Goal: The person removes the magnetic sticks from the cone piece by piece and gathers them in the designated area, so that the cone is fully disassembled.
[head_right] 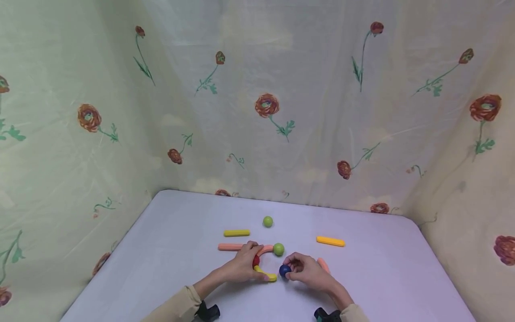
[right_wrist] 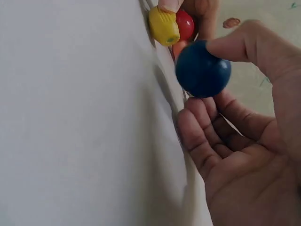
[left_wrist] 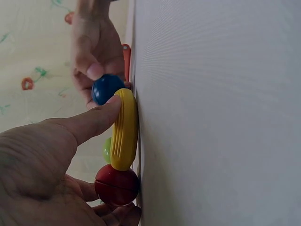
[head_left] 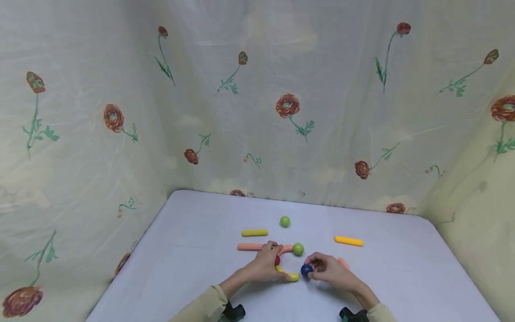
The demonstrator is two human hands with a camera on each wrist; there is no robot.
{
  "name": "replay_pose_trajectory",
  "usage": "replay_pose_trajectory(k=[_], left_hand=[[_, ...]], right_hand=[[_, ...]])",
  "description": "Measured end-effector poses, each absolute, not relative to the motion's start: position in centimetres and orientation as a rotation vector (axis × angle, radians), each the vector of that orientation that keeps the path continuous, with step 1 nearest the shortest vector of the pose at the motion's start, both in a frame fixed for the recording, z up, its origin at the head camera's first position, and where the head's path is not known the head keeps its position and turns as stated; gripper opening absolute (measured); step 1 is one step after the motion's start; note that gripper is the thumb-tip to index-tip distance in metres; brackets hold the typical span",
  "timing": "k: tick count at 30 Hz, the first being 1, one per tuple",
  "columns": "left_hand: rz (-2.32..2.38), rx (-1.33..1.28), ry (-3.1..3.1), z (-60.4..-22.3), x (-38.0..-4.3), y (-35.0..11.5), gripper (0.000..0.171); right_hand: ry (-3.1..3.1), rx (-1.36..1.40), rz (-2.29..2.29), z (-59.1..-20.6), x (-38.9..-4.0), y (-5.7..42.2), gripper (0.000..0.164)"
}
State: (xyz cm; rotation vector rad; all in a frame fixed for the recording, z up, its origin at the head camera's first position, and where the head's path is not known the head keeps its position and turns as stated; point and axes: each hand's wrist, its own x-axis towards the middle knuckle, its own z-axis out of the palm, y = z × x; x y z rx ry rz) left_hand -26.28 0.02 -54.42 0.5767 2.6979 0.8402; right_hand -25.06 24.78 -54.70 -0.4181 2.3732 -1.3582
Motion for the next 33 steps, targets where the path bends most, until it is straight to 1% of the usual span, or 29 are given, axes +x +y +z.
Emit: replay_pose_trajectory(k=[4, 10, 15, 19, 26, 33], left_hand=[[0.833, 0.581, 2.702, -54.5, -26.4, 0.0, 0.098], [0.844, 0.561, 2.691, -54.7, -26.4, -0.2, 0.101], [0.837, 0.57, 2.681, -54.8, -26.2, -0.3, 0.102], [0.826, 0.58, 2.672, -54.8, -26.3, -0.2, 0.101], [0.77, 0.595, 2.68, -54.5, -26.4, 0.0, 0.1], [0.766, 0.595, 2.7, -54.5, -26.5, -0.3, 0.1]], right_hand=[[2.444, -0.307, -1.443, -54.1, -26.5, 25.0, 0.042], [2.62, -0.167, -1.547, -53.3, -30.2, 24.9, 0.045], [2.704, -0.09, -1.506, -53.9, -33.3, 24.4, 0.043], [2.765, -0.054, -1.419, -54.9, -35.1, 23.9, 0.041], [2.749, 0.017, -1.401, -55.8, -36.5, 23.4, 0.039], [2.751, -0.003, -1.402, -55.6, -36.6, 23.1, 0.051]])
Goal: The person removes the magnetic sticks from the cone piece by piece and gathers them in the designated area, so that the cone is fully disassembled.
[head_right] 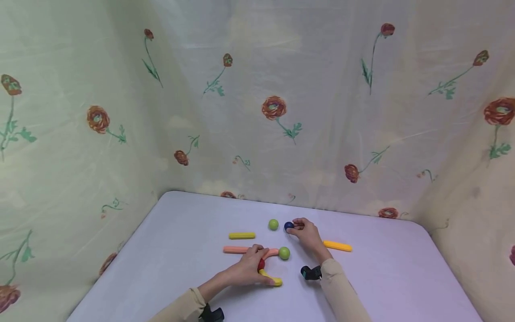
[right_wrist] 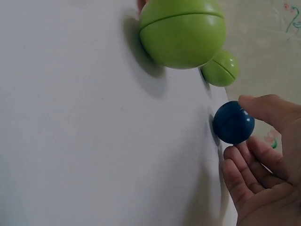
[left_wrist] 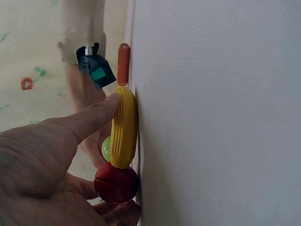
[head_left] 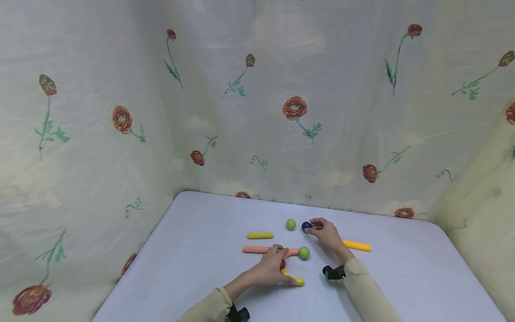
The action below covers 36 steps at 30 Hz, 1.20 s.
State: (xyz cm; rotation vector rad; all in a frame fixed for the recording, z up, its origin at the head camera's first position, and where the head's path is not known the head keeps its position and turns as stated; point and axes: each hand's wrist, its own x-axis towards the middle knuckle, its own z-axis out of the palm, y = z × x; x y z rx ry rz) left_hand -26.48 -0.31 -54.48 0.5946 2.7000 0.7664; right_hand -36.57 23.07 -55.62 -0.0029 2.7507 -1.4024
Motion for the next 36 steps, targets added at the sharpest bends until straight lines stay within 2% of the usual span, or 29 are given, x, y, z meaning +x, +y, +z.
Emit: replay_pose_trajectory(k=[3, 6, 14, 19, 24, 29, 36], left_hand=[[0.823, 0.572, 2.682, -54.3, -26.4, -0.3, 0.099], [0.915, 0.527, 2.641, -54.0, -26.6, -0.5, 0.09], [1.189, 0.547, 2.556, -53.2, -29.1, -0.3, 0.037], [1.127, 0.593, 2.576, -52.5, -30.3, 0.7, 0.008], [1.066, 0.617, 2.595, -52.2, -30.9, 1.5, 0.009], [0.984, 0.604, 2.604, -52.2, -30.8, 1.6, 0.011], [0.906, 0.56, 2.588, -52.0, -29.0, 1.2, 0.017]], right_hand=[[2.772, -0.003, -1.407, -55.1, -35.8, 23.2, 0.056], [2.806, -0.006, -1.403, -54.5, -34.6, 23.2, 0.054], [2.774, -0.22, -1.375, -53.1, -28.2, 21.8, 0.03], [2.613, -0.502, -1.309, -53.5, -24.7, 20.6, 0.026], [2.517, -0.693, -1.252, -54.1, -23.0, 20.0, 0.023], [2.528, -0.684, -1.181, -54.1, -22.7, 20.5, 0.018], [2.627, -0.63, -1.005, -53.5, -23.7, 22.5, 0.024]])
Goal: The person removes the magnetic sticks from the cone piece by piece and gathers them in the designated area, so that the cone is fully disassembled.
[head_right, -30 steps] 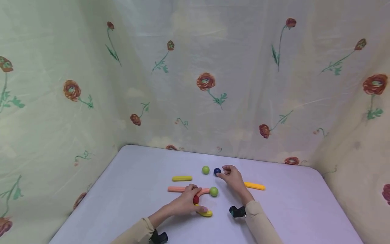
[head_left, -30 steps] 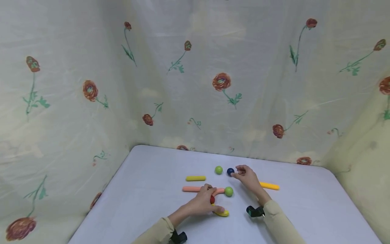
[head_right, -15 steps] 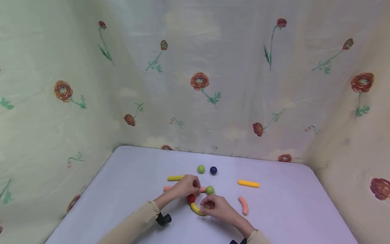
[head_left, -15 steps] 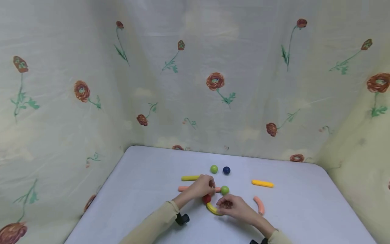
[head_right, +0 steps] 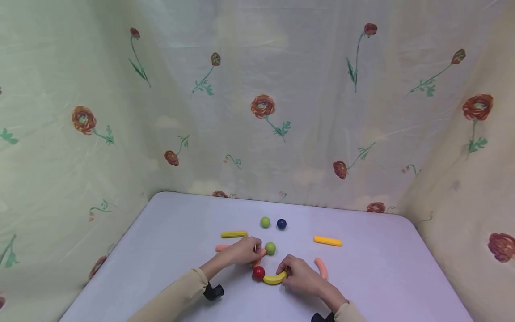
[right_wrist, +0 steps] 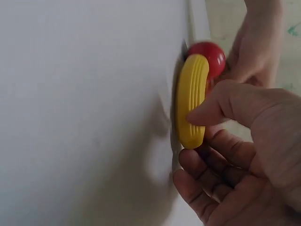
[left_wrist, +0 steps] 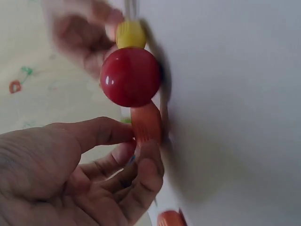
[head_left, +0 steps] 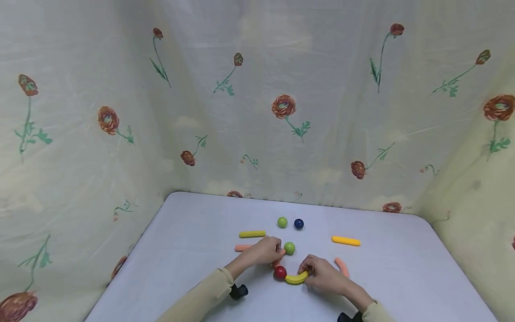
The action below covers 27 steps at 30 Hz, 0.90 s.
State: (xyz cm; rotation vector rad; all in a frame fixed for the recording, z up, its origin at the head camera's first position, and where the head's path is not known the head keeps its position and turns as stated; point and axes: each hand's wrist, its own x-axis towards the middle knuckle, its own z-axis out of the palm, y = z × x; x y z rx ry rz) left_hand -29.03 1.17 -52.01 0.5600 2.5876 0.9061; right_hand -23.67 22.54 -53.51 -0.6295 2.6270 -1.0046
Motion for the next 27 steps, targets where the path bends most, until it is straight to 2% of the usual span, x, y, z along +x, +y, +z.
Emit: replay_pose_trajectory(k=[7, 10, 14, 19, 23, 27], left_hand=[[0.993, 0.517, 2.651, -52.7, -25.3, 1.6, 0.034], [1.042, 0.469, 2.682, -52.8, -24.3, 1.8, 0.035], [1.048, 0.476, 2.743, -52.9, -24.4, 1.4, 0.03], [1.01, 0.784, 2.699, -53.1, -25.9, -0.1, 0.005], [0.885, 1.109, 2.612, -53.2, -26.6, -1.3, 0.015], [0.765, 1.333, 2.593, -53.3, -26.8, -1.7, 0.013]], right_hand=[[2.721, -0.584, -0.917, -53.5, -25.6, 23.1, 0.024], [2.743, -0.558, -0.929, -53.8, -26.2, 23.0, 0.025], [2.779, -0.389, -1.061, -54.0, -26.4, 22.6, 0.026], [2.822, 0.009, -1.311, -54.0, -25.3, 21.9, 0.03], [2.791, 0.23, -1.344, -54.0, -24.1, 21.2, 0.044], [2.779, 0.266, -1.267, -54.1, -23.3, 20.7, 0.049]])
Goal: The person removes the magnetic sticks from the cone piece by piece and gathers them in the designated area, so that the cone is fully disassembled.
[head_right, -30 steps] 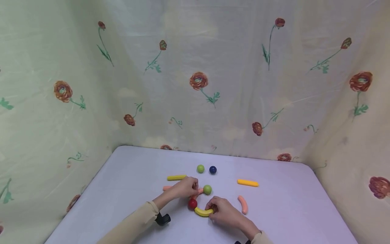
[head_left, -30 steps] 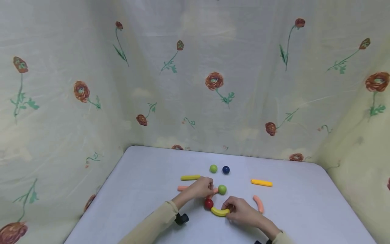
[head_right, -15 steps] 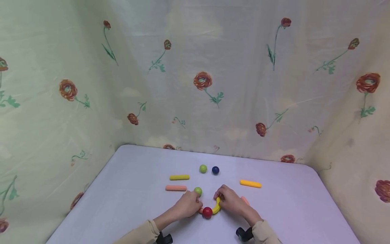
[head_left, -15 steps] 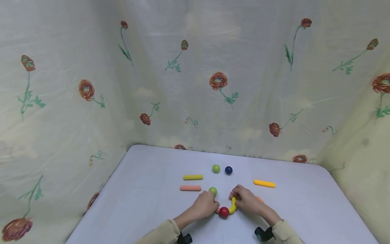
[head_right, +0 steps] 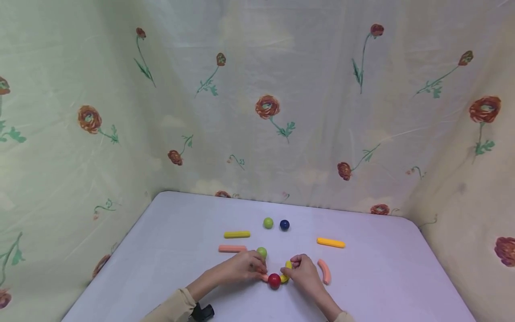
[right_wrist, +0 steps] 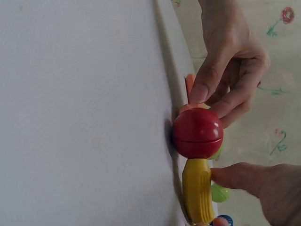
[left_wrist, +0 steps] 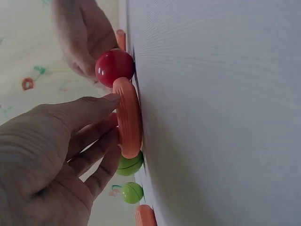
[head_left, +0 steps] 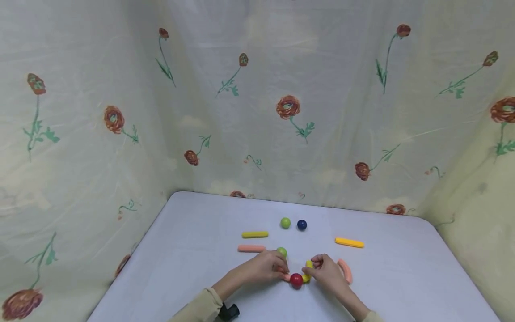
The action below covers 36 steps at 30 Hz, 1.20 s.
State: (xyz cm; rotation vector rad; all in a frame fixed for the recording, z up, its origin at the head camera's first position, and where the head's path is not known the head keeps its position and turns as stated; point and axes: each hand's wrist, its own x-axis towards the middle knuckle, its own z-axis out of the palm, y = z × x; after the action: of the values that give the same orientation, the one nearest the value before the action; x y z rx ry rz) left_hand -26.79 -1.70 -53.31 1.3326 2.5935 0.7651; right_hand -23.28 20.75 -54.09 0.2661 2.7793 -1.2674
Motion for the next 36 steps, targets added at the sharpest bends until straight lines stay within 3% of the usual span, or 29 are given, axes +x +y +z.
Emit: replay_pose_trajectory(k=[17, 36], left_hand=[[0.86, 1.436, 2.556, -53.7, -25.6, -0.2, 0.024], [0.862, 1.461, 2.568, -54.0, -25.9, 0.0, 0.024]], right_hand=[[2.834, 0.247, -1.299, -54.2, -23.4, 20.5, 0.035], [2.913, 0.282, -1.414, -55.3, -23.1, 20.2, 0.029]])
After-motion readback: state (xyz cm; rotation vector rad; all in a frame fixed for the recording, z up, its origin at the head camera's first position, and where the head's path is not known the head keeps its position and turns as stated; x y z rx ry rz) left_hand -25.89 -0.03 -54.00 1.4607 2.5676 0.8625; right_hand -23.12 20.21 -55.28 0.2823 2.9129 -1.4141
